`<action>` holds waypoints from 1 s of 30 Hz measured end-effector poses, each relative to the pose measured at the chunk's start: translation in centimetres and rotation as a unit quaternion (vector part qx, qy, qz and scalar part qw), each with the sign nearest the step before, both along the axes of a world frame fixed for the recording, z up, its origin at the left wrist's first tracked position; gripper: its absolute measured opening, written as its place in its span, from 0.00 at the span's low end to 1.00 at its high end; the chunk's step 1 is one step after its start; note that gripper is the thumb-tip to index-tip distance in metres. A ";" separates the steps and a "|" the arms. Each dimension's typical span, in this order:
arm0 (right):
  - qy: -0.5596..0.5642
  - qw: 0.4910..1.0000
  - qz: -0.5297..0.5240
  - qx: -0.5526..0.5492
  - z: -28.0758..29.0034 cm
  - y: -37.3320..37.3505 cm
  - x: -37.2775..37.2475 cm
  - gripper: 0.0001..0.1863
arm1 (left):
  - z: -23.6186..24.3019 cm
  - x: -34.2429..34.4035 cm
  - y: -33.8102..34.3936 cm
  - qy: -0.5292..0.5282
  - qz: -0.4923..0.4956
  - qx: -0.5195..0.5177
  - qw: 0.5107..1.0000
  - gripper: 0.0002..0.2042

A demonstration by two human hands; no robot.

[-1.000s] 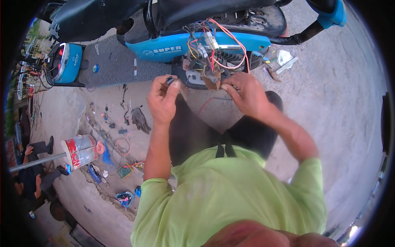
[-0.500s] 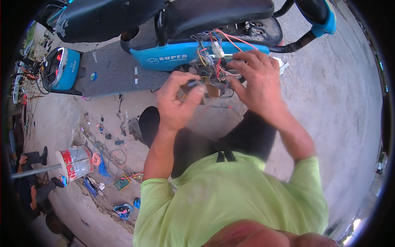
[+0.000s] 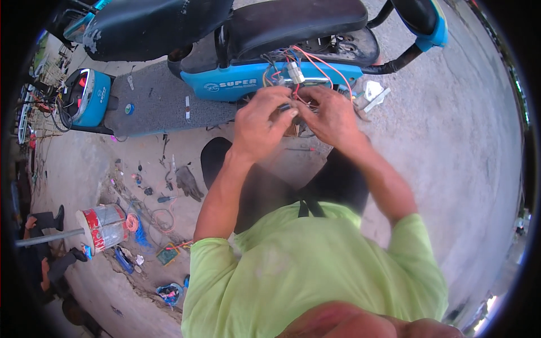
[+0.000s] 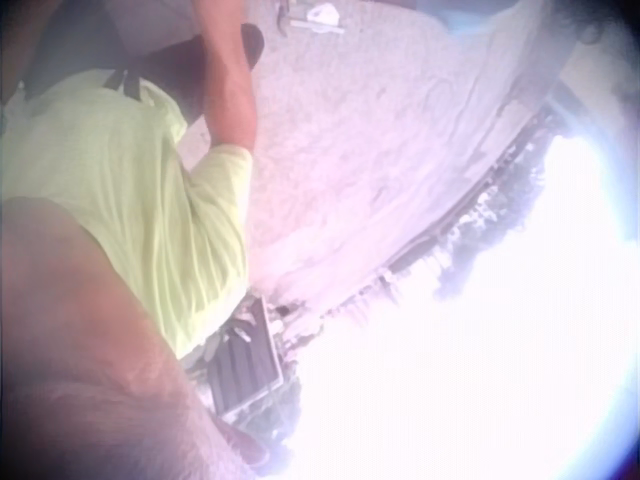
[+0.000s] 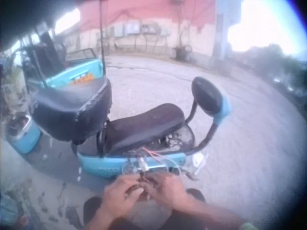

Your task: The person repairs the wiring of an electric scooter by stripping wire ends, twisting them together, and securing the connection with electrical tape.

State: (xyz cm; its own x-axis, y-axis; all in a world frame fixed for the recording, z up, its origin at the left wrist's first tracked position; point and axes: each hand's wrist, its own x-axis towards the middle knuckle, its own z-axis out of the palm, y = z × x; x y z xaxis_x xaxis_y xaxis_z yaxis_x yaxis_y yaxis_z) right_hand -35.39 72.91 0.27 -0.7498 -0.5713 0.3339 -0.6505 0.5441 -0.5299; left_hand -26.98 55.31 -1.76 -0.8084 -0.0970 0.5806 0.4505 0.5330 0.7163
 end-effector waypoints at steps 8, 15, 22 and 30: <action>-0.174 0.972 -0.058 -0.150 -1.4 -0.6 0.4 0.13 | -0.6 0.9 -0.6 -0.037 0.031 0.048 0.998 0.10; -0.265 0.930 -0.080 -0.240 -1.0 1.0 -0.1 0.09 | -0.3 0.1 0.4 0.002 0.022 -0.007 1.000 0.10; -0.269 0.919 -0.041 -0.286 -0.2 1.8 -0.5 0.12 | 1.0 0.0 1.9 0.059 0.027 -0.110 0.992 0.12; -0.285 0.917 -0.014 -0.278 -2.0 0.6 -0.7 0.15 | 1.5 1.7 1.1 0.054 0.031 -0.091 0.994 0.12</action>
State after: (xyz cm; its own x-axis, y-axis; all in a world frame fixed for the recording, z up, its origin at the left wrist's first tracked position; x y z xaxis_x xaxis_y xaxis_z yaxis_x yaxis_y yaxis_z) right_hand -36.07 73.56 -1.78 -0.9050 -0.4091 0.1165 -0.1708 0.0987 -0.9804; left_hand -25.26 56.37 -0.29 -0.7358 -0.0296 0.6766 0.4824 0.6783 0.5543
